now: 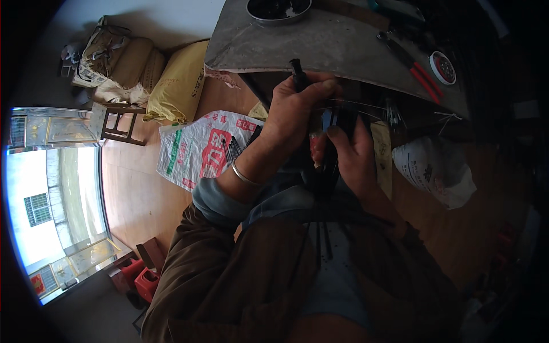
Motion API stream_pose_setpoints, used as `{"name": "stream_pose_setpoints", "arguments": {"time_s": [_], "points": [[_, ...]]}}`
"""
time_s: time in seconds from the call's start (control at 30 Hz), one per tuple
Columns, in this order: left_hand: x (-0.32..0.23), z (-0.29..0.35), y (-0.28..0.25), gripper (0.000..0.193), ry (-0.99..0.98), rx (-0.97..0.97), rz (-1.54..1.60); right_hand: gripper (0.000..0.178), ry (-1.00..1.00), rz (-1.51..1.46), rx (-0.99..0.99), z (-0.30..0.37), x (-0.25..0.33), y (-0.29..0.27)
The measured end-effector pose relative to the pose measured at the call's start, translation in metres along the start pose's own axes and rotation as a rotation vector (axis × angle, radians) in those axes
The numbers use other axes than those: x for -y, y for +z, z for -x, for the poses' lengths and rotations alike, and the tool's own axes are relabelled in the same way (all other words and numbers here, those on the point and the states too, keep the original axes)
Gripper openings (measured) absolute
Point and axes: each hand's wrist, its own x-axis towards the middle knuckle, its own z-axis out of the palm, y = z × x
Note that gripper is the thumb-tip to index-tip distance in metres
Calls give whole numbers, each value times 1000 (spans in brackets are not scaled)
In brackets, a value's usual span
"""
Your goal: Assembling umbrella ribs and hubs into a frame using specialized components and pliers.
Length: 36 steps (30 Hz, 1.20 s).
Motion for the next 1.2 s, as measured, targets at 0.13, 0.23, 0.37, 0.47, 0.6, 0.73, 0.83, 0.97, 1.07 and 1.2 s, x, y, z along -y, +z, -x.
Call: {"name": "stream_pose_setpoints", "arguments": {"time_s": [0.13, 0.23, 0.37, 0.47, 0.6, 0.73, 0.83, 0.97, 1.07, 1.2], "points": [[0, 1, -3, 18, 14, -2, -66, 19, 11, 51, 4, 1, 3, -2], [2, -1, -5, 20, 29, 15, -92, 17, 19, 49, 16, 2, 6, -3], [-8, -6, -7, 22, -69, -39, -191, 16, 26, 17, -7, 3, 5, -6], [-21, -12, -15, 26, -94, 150, -560, 17, 11, 32, -6, 4, 5, -5], [-18, -12, -6, 24, -27, 188, -561, 17, 43, -6, -14, 3, 6, -5], [-10, -2, -1, 16, 79, 34, -605, 18, 77, -21, -23, 3, 7, -4], [-7, 4, 6, 13, 93, -48, -526, 18, 105, -12, -20, 4, 11, -3], [-8, 5, 8, 16, 94, -43, -497, 18, 135, -3, -38, 2, 9, -3], [-9, 7, 10, 19, -37, -119, -360, 18, 125, 37, -28, 2, 12, 0], [-8, 9, 9, 21, 92, -74, -410, 19, 116, 6, -4, 4, 12, -3]]}}
